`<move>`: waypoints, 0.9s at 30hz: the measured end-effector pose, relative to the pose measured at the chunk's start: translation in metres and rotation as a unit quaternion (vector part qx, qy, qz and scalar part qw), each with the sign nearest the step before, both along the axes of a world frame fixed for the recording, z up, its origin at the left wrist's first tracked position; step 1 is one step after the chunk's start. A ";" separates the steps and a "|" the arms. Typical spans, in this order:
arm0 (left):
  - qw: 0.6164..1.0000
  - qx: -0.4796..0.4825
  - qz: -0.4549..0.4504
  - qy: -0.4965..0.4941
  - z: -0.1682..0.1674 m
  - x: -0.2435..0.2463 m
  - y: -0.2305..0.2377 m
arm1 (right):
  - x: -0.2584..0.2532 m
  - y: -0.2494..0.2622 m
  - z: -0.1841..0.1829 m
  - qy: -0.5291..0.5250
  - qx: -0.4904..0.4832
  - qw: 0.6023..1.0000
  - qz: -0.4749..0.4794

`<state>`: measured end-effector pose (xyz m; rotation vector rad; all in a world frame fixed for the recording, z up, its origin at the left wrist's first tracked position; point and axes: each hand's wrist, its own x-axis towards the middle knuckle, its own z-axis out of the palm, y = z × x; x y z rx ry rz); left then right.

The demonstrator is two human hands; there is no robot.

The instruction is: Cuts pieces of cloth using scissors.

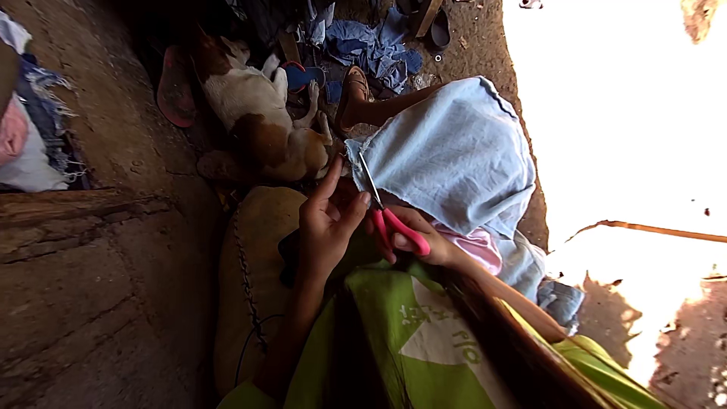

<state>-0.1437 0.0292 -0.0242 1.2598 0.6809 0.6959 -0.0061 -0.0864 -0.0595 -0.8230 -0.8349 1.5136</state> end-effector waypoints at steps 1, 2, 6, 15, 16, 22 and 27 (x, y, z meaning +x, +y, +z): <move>1.000 0.000 0.000 0.000 0.000 0.000 0.000 | 0.000 0.001 0.000 0.004 0.001 1.000 -0.003; 1.000 0.003 0.000 -0.003 0.000 -0.001 0.001 | -0.001 0.000 0.000 0.013 0.002 1.000 -0.010; 1.000 -0.004 -0.002 -0.005 0.001 -0.003 0.004 | 0.000 0.000 0.001 0.021 -0.002 1.000 -0.004; 0.999 -0.033 -0.010 -0.018 0.002 -0.006 0.004 | 0.003 0.008 0.000 0.016 -0.005 1.000 0.019; 0.999 -0.031 -0.007 -0.015 0.001 -0.006 0.004 | 0.003 0.008 0.000 0.019 -0.005 1.000 0.018; 0.998 -0.044 0.041 -0.011 -0.001 -0.003 0.000 | 0.002 0.007 0.000 0.001 -0.008 1.000 0.015; 0.999 -0.018 0.035 -0.008 -0.003 -0.003 0.001 | -0.001 -0.001 0.000 0.015 -0.023 0.999 0.020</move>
